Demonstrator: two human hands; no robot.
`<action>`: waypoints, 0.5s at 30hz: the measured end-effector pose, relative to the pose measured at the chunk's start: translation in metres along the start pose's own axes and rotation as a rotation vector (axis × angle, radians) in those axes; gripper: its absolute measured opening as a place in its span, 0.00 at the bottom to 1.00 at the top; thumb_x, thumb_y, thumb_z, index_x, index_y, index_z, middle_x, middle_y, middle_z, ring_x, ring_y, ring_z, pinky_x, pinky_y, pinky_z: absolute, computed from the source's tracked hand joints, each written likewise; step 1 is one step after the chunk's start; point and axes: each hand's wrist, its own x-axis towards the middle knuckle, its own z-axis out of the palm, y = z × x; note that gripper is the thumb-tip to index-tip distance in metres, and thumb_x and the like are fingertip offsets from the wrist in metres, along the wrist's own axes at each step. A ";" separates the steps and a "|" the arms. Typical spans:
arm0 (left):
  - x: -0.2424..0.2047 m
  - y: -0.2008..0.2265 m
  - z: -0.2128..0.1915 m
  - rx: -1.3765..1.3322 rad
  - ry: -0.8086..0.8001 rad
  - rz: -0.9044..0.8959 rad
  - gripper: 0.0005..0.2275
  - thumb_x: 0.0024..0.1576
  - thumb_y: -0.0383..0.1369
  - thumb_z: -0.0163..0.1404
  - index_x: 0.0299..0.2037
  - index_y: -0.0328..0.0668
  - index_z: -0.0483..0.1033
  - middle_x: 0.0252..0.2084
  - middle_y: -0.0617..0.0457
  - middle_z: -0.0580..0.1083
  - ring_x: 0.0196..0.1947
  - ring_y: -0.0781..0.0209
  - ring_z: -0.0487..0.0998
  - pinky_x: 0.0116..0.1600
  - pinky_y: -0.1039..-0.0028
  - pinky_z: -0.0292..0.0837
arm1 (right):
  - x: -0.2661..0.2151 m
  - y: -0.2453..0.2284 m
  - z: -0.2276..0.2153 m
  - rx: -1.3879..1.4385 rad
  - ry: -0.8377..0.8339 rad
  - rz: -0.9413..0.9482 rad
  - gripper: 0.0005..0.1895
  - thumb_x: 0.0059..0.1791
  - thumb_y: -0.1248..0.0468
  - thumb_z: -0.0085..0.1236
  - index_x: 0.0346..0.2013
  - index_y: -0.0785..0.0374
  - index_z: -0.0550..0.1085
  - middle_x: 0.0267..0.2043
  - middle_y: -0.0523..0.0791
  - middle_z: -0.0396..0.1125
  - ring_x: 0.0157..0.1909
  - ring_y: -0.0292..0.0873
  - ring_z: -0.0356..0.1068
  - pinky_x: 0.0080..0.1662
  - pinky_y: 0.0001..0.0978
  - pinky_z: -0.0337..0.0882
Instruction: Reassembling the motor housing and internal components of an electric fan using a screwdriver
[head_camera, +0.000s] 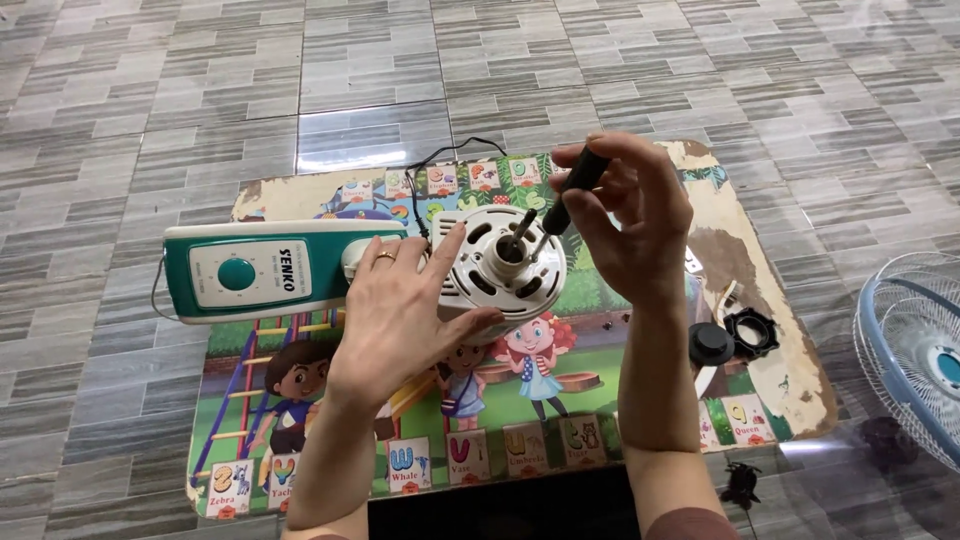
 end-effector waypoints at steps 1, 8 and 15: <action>0.000 0.001 -0.001 0.002 0.000 0.001 0.44 0.56 0.70 0.38 0.75 0.48 0.57 0.51 0.40 0.73 0.52 0.44 0.72 0.66 0.52 0.56 | 0.000 0.002 -0.001 0.001 0.002 -0.001 0.18 0.58 0.75 0.53 0.60 0.62 0.61 0.55 0.58 0.69 0.51 0.51 0.77 0.53 0.40 0.84; 0.003 0.004 -0.007 -0.195 0.096 -0.051 0.26 0.64 0.54 0.33 0.64 0.52 0.69 0.69 0.31 0.59 0.60 0.31 0.69 0.60 0.39 0.62 | 0.001 0.004 -0.001 0.166 -0.049 0.073 0.18 0.60 0.77 0.38 0.62 0.60 0.56 0.60 0.59 0.65 0.53 0.52 0.76 0.58 0.43 0.80; 0.025 -0.009 -0.007 -0.214 0.116 0.003 0.09 0.61 0.40 0.52 0.44 0.50 0.82 0.61 0.43 0.74 0.55 0.39 0.76 0.44 0.45 0.75 | 0.002 0.002 0.000 0.174 -0.057 0.090 0.22 0.57 0.78 0.33 0.63 0.56 0.55 0.60 0.59 0.65 0.54 0.52 0.72 0.61 0.43 0.75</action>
